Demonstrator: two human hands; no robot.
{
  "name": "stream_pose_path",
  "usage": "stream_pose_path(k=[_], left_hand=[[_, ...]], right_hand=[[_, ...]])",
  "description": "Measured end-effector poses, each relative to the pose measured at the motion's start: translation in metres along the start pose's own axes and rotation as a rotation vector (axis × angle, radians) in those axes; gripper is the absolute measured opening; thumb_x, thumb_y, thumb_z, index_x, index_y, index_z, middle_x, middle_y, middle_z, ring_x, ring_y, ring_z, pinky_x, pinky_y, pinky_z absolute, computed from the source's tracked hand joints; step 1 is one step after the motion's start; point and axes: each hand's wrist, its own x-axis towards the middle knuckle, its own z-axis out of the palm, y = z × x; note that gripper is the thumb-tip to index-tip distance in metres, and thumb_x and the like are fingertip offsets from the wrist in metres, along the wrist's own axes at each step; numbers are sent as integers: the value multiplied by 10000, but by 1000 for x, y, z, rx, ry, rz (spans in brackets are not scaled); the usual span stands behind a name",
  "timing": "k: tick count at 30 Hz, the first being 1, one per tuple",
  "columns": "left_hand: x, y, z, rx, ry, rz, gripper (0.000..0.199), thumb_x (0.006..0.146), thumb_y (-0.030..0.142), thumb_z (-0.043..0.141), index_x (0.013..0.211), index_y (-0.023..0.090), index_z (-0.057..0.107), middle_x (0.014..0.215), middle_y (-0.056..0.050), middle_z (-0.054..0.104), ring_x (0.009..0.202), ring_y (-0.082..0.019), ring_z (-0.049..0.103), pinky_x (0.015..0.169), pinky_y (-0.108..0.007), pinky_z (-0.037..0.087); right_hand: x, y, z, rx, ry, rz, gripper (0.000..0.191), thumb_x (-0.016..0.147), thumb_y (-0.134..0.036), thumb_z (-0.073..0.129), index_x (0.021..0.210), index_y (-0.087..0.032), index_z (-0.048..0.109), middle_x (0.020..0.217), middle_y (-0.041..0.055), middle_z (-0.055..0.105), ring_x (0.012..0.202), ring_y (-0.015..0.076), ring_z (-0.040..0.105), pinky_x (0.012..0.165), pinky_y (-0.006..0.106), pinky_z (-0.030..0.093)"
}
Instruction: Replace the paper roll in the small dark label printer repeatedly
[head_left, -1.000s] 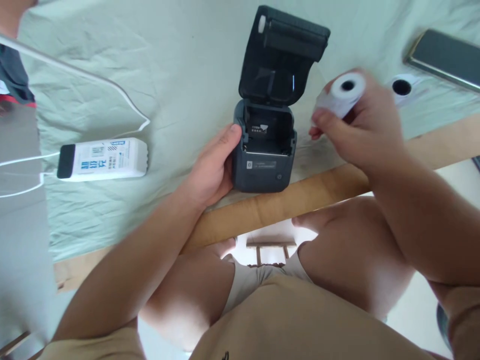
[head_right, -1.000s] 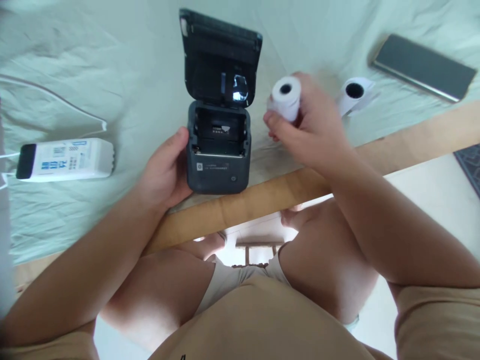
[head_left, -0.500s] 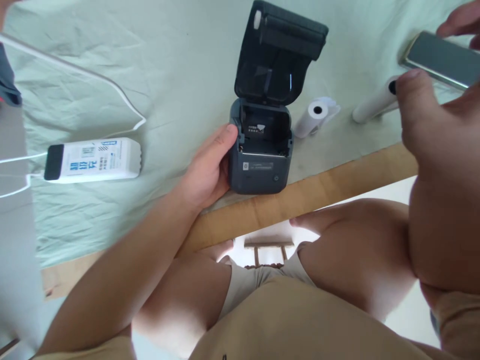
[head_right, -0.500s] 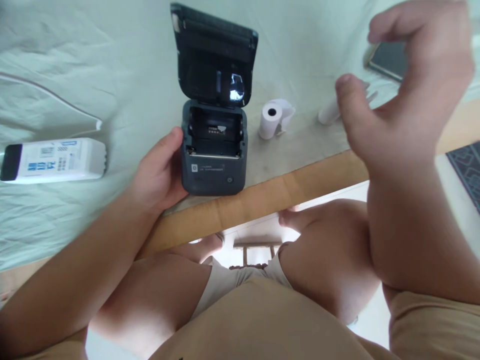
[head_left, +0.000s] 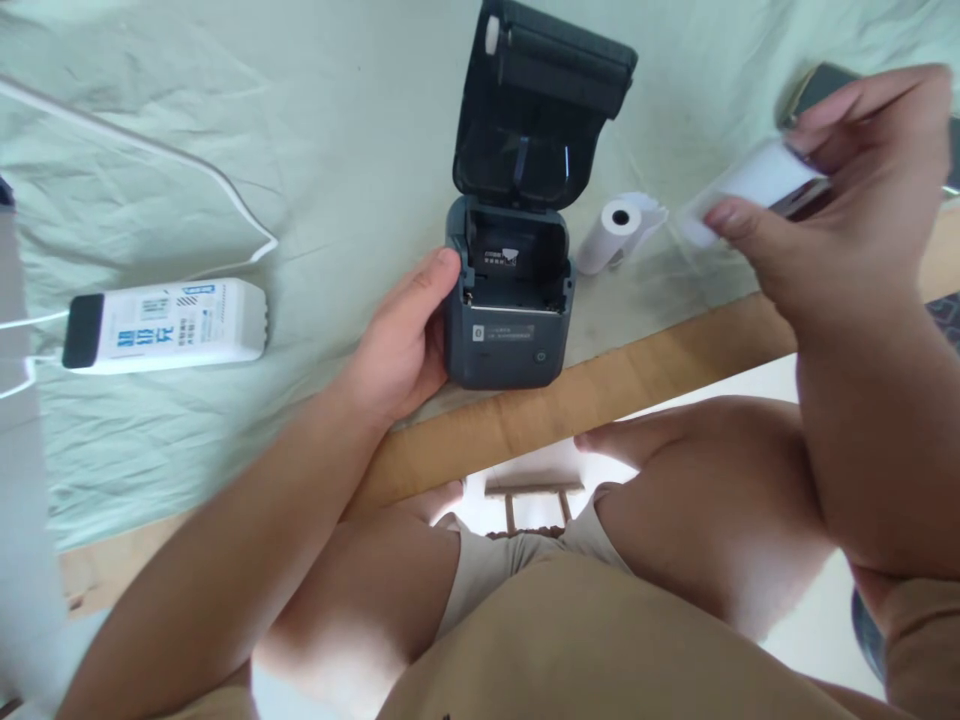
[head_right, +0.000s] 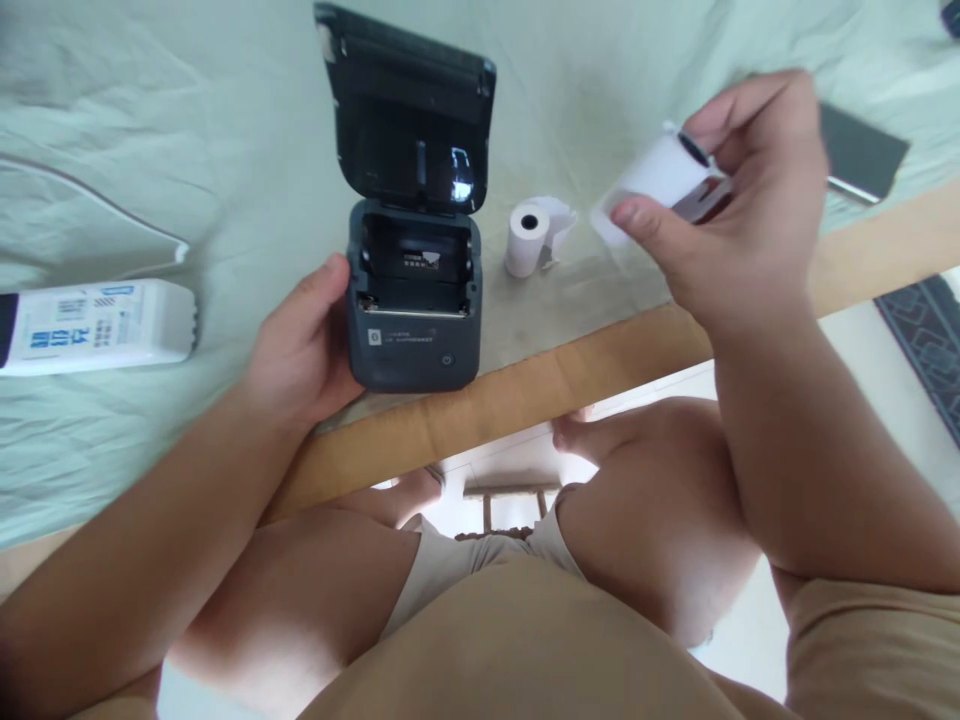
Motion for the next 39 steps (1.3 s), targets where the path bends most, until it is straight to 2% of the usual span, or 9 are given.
stream_pose_path(k=[4,7,9,13,17,22,29,34,39], left_hand=[[0,0,1,4,0,19,338,1067,261,483,909,152,762,878,-67,786,1173,-272,768,1057,-390,618],[1,-2,0,9,-30,27,363,1076,265,461,907,156,763,831,-54,781,1155,-266,772,1049,-402,624],[2,-3,-1,3,-66,55,346,1071,273,475,943,143,768,854,-61,791,1166,-274,767,1062,-420,616],[2,-5,-4,10,-85,116,305,1049,273,504,943,134,753,956,-82,806,1245,-295,734,1092,-431,592],[2,-4,-5,26,-54,90,358,1065,286,466,939,146,770,889,-63,794,1256,-291,728,1072,-418,603],[2,-3,-4,35,-90,57,270,1035,304,554,913,163,749,1009,-63,801,1268,-310,719,1064,-434,611],[2,-1,-4,11,-91,37,267,1033,284,545,889,153,729,994,-75,786,1194,-284,743,1049,-412,608],[1,1,-3,16,-110,47,288,1025,296,542,840,145,702,945,-87,773,1157,-280,744,1021,-409,614],[0,1,-1,35,-93,47,243,1006,275,537,844,166,681,925,-65,767,1190,-266,726,1010,-388,610]], right_hand=[[-4,-23,11,97,60,-167,449,815,-635,831,1224,-462,767,1025,17,685,964,262,678,931,418,533],[-14,-52,29,27,-54,-170,408,917,-477,785,1316,-461,702,1316,-44,696,1245,262,655,1087,399,527],[-18,-70,47,141,-158,-198,549,882,-438,825,1383,-412,599,1485,-51,618,1148,212,701,912,352,607],[-13,-90,73,32,-223,-213,287,885,-277,778,1112,-275,603,1099,-14,781,950,208,769,846,366,611],[-4,-86,81,-217,-191,-300,123,879,-198,725,896,-248,614,983,-9,813,832,205,765,766,367,566],[-3,-76,81,-229,-219,-381,130,922,-155,692,839,-254,674,1058,-19,830,952,211,781,770,368,523],[-17,-83,79,-187,-129,-576,162,1028,-280,655,882,-237,711,846,-11,764,717,141,670,653,350,413],[-25,-83,86,-205,-179,-609,176,1067,-348,608,942,-250,685,878,-25,752,781,133,655,698,344,418],[-24,-80,84,-116,-108,-712,82,1013,-191,653,956,-247,635,830,-44,714,726,123,586,671,341,387]])
